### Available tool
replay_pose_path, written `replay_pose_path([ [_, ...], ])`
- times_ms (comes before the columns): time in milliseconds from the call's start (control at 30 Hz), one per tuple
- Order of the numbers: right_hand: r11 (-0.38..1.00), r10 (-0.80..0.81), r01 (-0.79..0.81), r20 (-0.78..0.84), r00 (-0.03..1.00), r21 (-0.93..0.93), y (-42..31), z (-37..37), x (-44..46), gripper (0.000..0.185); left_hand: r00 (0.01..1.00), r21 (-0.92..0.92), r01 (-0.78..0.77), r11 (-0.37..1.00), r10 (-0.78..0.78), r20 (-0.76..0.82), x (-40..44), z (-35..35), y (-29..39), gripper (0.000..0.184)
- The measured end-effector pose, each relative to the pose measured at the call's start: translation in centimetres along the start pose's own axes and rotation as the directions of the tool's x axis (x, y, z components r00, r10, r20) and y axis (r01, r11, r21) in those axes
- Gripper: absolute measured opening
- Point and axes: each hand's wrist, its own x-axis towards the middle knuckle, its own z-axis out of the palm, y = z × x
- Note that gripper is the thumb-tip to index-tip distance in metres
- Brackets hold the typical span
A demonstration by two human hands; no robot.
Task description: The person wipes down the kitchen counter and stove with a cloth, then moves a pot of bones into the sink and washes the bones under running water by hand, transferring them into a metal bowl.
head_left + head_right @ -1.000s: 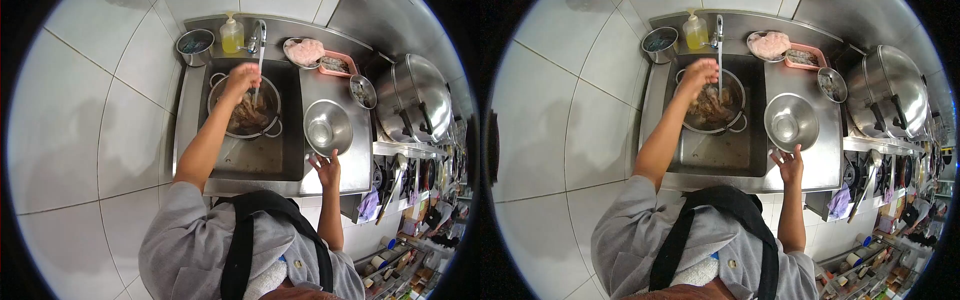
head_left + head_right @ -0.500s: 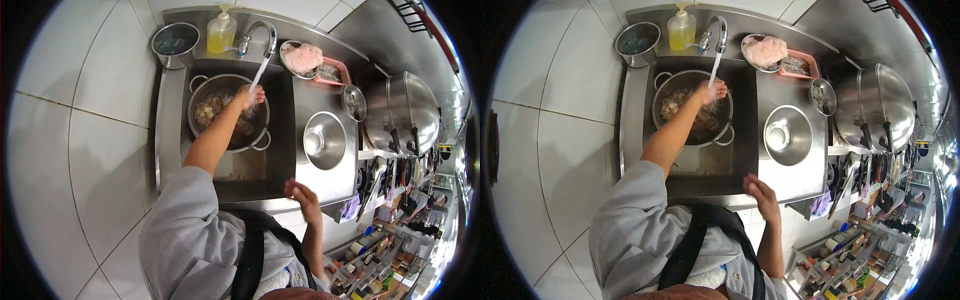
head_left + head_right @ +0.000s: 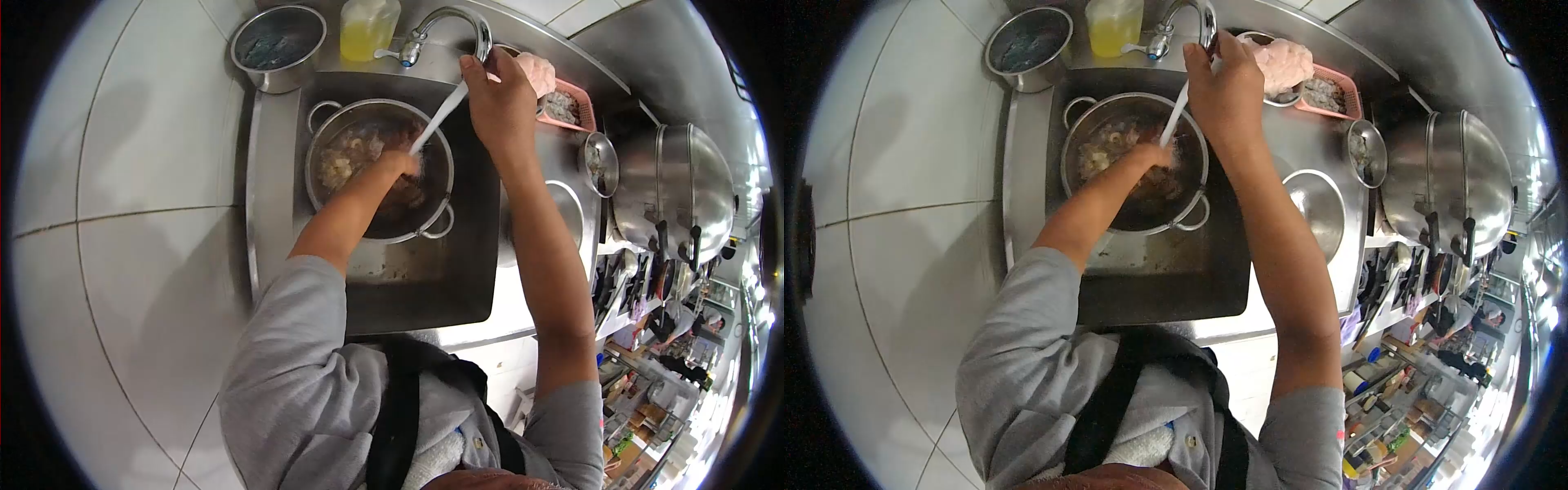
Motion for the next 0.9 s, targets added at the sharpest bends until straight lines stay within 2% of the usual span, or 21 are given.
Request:
replay_pose_path([
  [33, 1.000, 0.006, -0.005, 0.017, 1.000, -0.028, 0.1, -0.2, 0.3, 0.022, 1.000, -0.025, 0.021, 0.999, -0.022, -0.018, 1.7, 2.3, -1.3, 0.072],
  [100, 0.996, 0.031, -0.027, 0.050, 0.998, -0.086, 0.8, -0.5, 0.4, 0.021, 0.995, 0.120, -0.008, 0.993, 0.020, -0.100, 3.8, 5.7, -3.0, 0.071],
  [167, 0.992, -0.056, 0.057, 0.008, 0.998, -0.112, 2.2, -1.0, 0.4, 0.020, 0.963, 0.451, -0.067, 0.890, 0.176, -0.205, 4.1, 7.1, -3.7, 0.071],
  [200, 0.988, -0.103, 0.100, -0.015, 0.995, -0.117, 2.9, -1.2, 0.4, 0.020, 0.983, 0.460, -0.068, 0.886, 0.137, -0.119, 4.3, 6.7, -3.6, 0.084],
  [233, 0.982, -0.148, 0.142, -0.042, 0.988, -0.123, 3.4, -1.4, 0.5, 0.020, 0.984, 0.452, -0.095, 0.887, 0.151, -0.090, 4.3, 6.3, -3.6, 0.087],
  [267, 0.995, 0.019, -0.016, 0.034, 0.999, -0.096, 3.3, -1.9, 0.4, 0.024, 0.984, 0.444, -0.122, 0.888, 0.167, -0.063, 3.6, 5.6, -3.3, 0.090],
  [400, 0.973, 0.135, -0.144, 0.063, 0.989, 0.181, 3.3, -2.4, -0.6, 0.032, 0.989, 0.364, -0.116, 0.924, 0.141, -0.042, 1.3, 4.0, -1.0, 0.090],
  [467, 0.904, 0.192, -0.186, 0.022, 0.981, 0.384, 5.6, -1.9, -2.9, 0.035, 0.996, 0.030, -0.091, 0.995, 0.092, -0.005, 2.5, 5.5, -2.4, 0.087],
  [500, 0.868, 0.278, -0.259, 0.019, 0.960, 0.423, 6.7, -1.6, -4.1, 0.037, 0.998, -0.138, -0.066, 0.988, 0.069, 0.015, 2.9, 5.7, -3.1, 0.085],
  [533, 0.823, 0.357, -0.326, 0.022, 0.934, 0.465, 7.8, -1.1, -5.3, 0.039, 0.922, -0.418, -0.234, 0.878, 0.337, 0.192, 1.2, 3.1, -2.8, 0.078],
  [567, 0.772, 0.427, -0.381, 0.031, 0.904, 0.509, 7.3, -0.7, -5.3, 0.041, 0.929, -0.504, -0.154, 0.850, 0.299, 0.219, 0.7, 2.7, -3.2, 0.075],
  [600, 0.802, 0.361, -0.288, -0.040, 0.932, 0.523, 6.8, -0.4, -4.8, 0.046, 0.933, -0.585, -0.074, 0.808, 0.263, 0.246, 0.0, 2.5, -3.4, 0.072],
  [633, 0.820, 0.312, -0.244, -0.047, 0.949, 0.517, 6.3, -0.4, -4.1, 0.046, 0.932, -0.659, 0.010, 0.752, 0.233, 0.279, -0.8, 2.5, -3.5, 0.069],
  [667, 0.837, 0.266, -0.201, -0.057, 0.962, 0.508, 4.9, -0.7, -2.8, 0.046, 0.933, -0.687, 0.172, 0.706, 0.106, 0.343, -1.4, 2.4, -3.2, 0.062],
  [700, 0.854, 0.222, -0.158, -0.073, 0.972, 0.495, 4.0, -1.0, -1.8, 0.046, 0.935, -0.735, 0.170, 0.656, 0.128, 0.330, -2.2, 2.1, -2.8, 0.058],
  [733, 0.887, 0.269, -0.241, -0.017, 0.963, 0.393, 3.8, -1.0, -1.3, 0.043, 0.937, -0.780, 0.164, 0.604, 0.153, 0.315, -2.8, 1.7, -2.2, 0.055],
  [767, 0.895, 0.239, -0.220, -0.001, 0.971, 0.388, 3.7, -0.7, -1.0, 0.041, 0.937, -0.821, 0.158, 0.549, 0.179, 0.300, -3.2, 1.2, -1.7, 0.053],
  [833, 0.907, 0.181, -0.185, 0.045, 0.982, 0.378, 3.4, 0.4, -1.2, 0.040, 0.932, -0.820, 0.193, 0.539, 0.159, 0.324, -2.0, 1.5, -1.7, 0.053],
  [867, 0.910, 0.192, -0.179, 0.002, 0.981, 0.373, 2.3, 0.8, -1.6, 0.037, 0.931, -0.820, 0.214, 0.530, 0.143, 0.336, -2.2, 0.9, -1.6, 0.053],
  [900, 0.912, 0.206, -0.203, 0.029, 0.978, 0.356, 1.2, 1.0, -1.9, 0.036, 0.949, -0.837, 0.200, 0.509, 0.113, 0.296, -2.5, 0.4, -1.6, 0.052],
])
